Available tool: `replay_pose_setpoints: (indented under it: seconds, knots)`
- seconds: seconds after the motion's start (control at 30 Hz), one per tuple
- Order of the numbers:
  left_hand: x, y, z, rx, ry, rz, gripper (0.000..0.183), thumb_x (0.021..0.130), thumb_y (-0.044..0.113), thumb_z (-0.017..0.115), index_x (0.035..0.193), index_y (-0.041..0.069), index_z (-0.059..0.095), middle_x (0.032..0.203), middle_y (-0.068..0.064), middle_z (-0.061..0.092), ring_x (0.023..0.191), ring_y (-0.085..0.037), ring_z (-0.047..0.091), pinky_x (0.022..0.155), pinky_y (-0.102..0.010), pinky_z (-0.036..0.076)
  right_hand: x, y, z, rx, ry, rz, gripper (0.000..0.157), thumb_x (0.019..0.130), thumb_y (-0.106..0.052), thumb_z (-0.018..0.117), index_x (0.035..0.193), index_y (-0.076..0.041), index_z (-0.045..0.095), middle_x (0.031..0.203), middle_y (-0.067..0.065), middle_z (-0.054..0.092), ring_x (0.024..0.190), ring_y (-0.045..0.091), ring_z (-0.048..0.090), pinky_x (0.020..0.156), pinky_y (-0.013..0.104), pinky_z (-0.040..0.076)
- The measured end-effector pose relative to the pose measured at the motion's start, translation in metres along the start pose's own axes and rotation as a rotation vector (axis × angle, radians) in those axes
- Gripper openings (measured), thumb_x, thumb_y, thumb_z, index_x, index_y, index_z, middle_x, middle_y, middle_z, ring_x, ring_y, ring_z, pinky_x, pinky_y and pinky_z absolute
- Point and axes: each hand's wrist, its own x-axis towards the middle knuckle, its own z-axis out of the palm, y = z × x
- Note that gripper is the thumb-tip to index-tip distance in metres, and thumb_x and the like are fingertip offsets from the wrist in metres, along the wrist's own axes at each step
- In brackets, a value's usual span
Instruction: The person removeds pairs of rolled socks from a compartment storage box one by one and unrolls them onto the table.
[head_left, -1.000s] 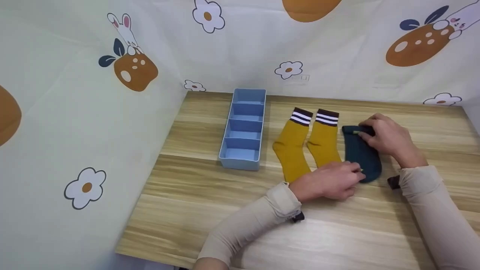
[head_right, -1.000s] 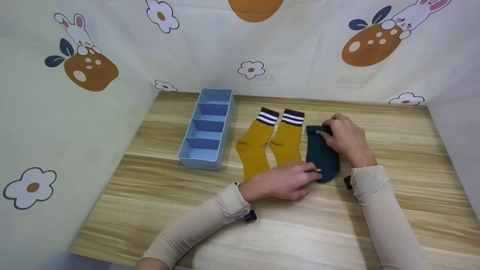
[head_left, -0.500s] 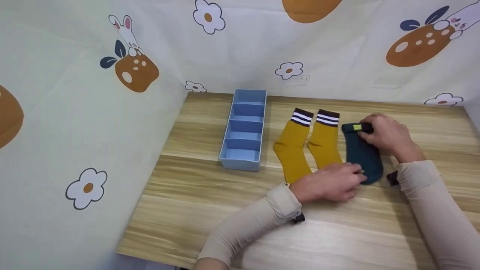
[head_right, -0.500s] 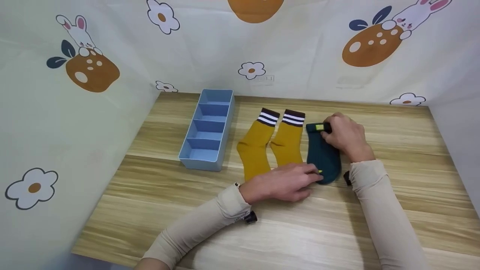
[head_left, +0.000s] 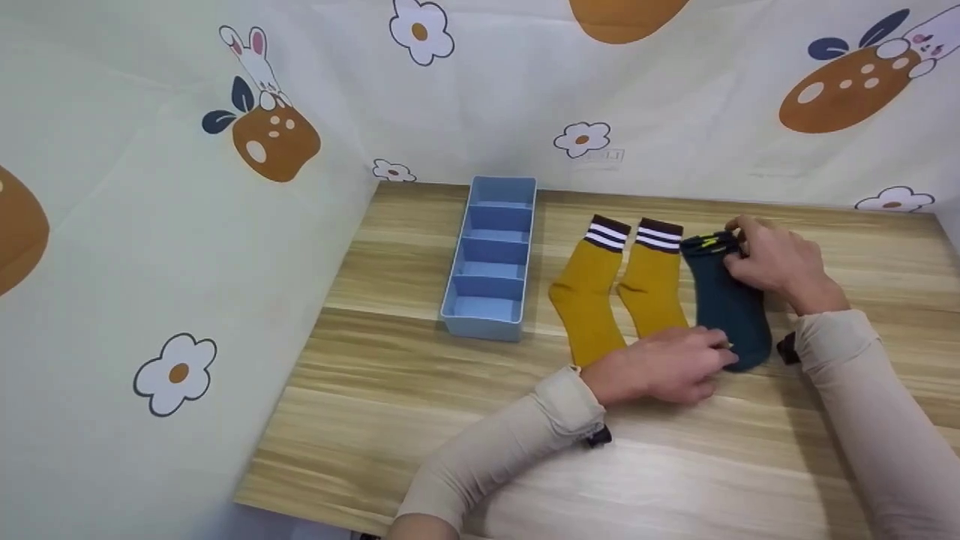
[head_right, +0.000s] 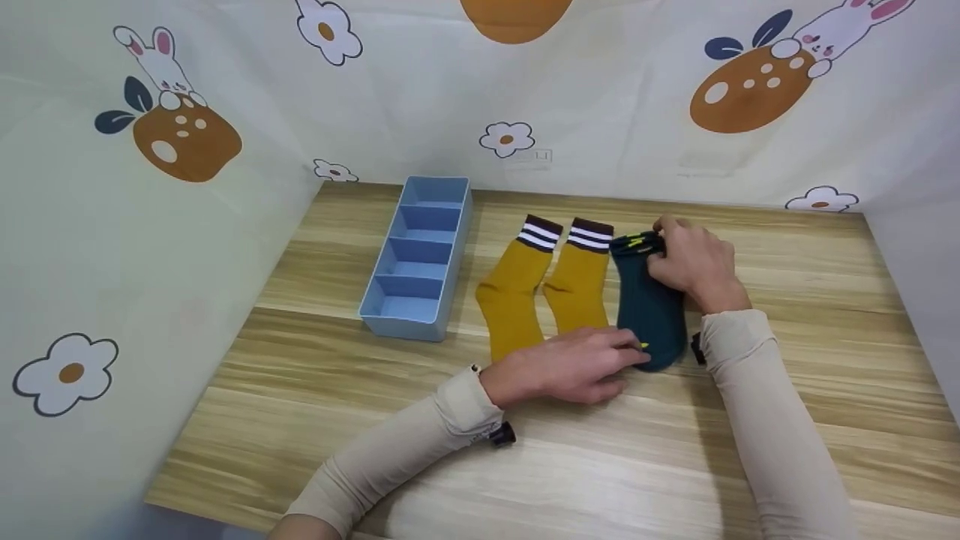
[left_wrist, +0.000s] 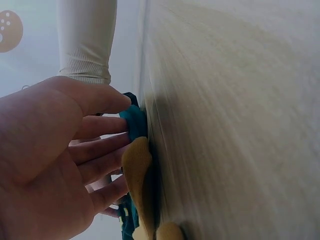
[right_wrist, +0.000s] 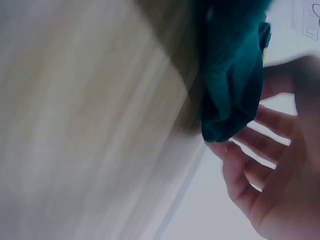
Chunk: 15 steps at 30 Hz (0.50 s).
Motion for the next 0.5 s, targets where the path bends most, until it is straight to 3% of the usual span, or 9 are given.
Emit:
replay_pose_setpoints:
  seconds: [0.1, 0.2, 0.5]
  knots:
    - [0.0002, -0.0002, -0.0002, -0.007, -0.011, -0.004, 0.049, 0.111, 0.039, 0.055, 0.158, 0.024, 0.056, 0.149, 0.003, 0.056, 0.13, -0.01, 0.056, 0.112, -0.019, 0.045, 0.0007, 0.0023, -0.0007, 0.026, -0.039, -0.014, 0.057, 0.101, -0.037, 0.065, 0.149, -0.01, 0.052, 0.13, 0.032, 0.064, 0.104, 0.048, 0.064, 0.081, 0.07, 0.054]
    - [-0.0001, 0.0001, -0.0004, 0.003, -0.012, 0.001, 0.048, 0.111, 0.039, 0.054, 0.158, 0.025, 0.056, 0.15, 0.003, 0.056, 0.13, -0.01, 0.056, 0.111, -0.019, 0.046, 0.0012, 0.0039, -0.0012, 0.059, -0.033, -0.014, 0.053, 0.103, -0.042, 0.068, 0.143, -0.01, 0.059, 0.131, 0.032, 0.066, 0.108, 0.048, 0.066, 0.085, 0.071, 0.053]
    - [-0.0019, 0.0028, -0.0012, 0.022, -0.016, 0.01, 0.049, 0.112, 0.041, 0.053, 0.159, 0.025, 0.055, 0.152, 0.003, 0.056, 0.13, -0.01, 0.057, 0.111, -0.019, 0.046, 0.0016, 0.0093, -0.0014, 0.103, 0.063, 0.094, 0.063, 0.099, -0.058, 0.071, 0.126, -0.001, 0.069, 0.113, 0.027, 0.072, 0.093, 0.041, 0.066, 0.073, 0.056, 0.052]
